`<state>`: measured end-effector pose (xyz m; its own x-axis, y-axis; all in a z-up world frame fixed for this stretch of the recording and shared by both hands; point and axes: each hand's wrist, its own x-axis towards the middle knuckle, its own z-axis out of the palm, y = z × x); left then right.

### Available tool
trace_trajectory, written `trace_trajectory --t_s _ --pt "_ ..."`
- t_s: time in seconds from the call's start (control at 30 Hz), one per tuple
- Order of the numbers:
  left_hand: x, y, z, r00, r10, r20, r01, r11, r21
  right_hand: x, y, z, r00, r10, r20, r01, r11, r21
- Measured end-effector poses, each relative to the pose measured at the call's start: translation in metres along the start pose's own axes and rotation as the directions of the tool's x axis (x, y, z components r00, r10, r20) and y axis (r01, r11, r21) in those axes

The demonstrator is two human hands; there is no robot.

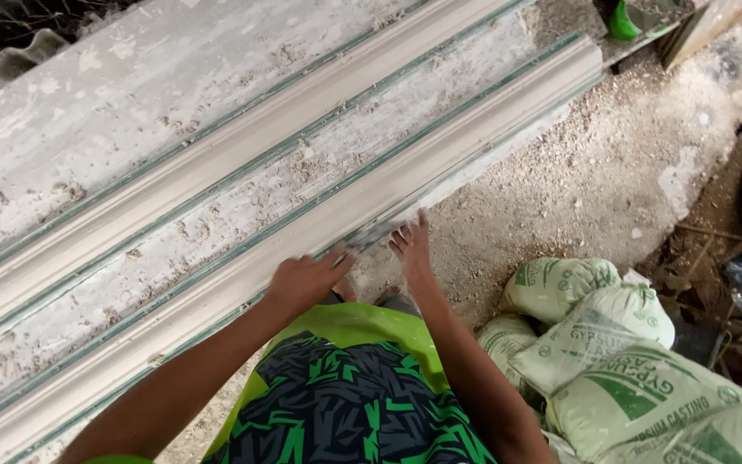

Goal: The person scrapes dust and debris from several long white mouldings using a metal scraper, then sweeps the surface with a green brush. The work is performed on a cluttered workbench in a workshop-like setting.

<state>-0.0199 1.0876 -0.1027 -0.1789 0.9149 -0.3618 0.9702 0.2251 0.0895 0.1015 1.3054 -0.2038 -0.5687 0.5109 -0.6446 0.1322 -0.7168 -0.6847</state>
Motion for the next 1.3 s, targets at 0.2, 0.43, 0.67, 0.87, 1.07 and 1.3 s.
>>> trace_trajectory --t_s 0.2,0.43,0.67,0.87,1.07,1.3 --pt "0.017 -0.002 -0.012 0.983 -0.134 -0.124 0.075 0.918 -0.39 0.0 0.0 -0.001 0.999 -0.04 -0.016 0.04 0.999 0.011" --pt "0.008 -0.021 0.006 0.914 -0.36 0.187 0.39 0.65 -0.652 -0.003 -0.016 0.006 0.997 -0.052 0.054 0.057 0.994 -0.093" --pt "0.041 -0.008 -0.038 0.962 -0.269 -0.044 0.158 0.682 -0.714 0.004 -0.026 -0.001 0.996 0.076 0.036 -0.071 0.99 -0.121" --pt "0.065 -0.009 -0.015 0.97 -0.243 -0.001 0.188 0.755 -0.628 0.005 -0.025 -0.003 0.995 0.089 0.043 -0.084 0.99 -0.115" --pt "0.039 -0.015 -0.027 0.966 -0.255 0.044 0.218 0.708 -0.672 0.029 -0.003 -0.023 0.997 0.05 0.06 -0.041 0.989 -0.142" --pt "0.05 -0.011 -0.03 0.968 -0.251 -0.001 0.186 0.718 -0.67 0.01 -0.021 -0.008 0.997 0.066 0.049 -0.059 0.99 -0.132"
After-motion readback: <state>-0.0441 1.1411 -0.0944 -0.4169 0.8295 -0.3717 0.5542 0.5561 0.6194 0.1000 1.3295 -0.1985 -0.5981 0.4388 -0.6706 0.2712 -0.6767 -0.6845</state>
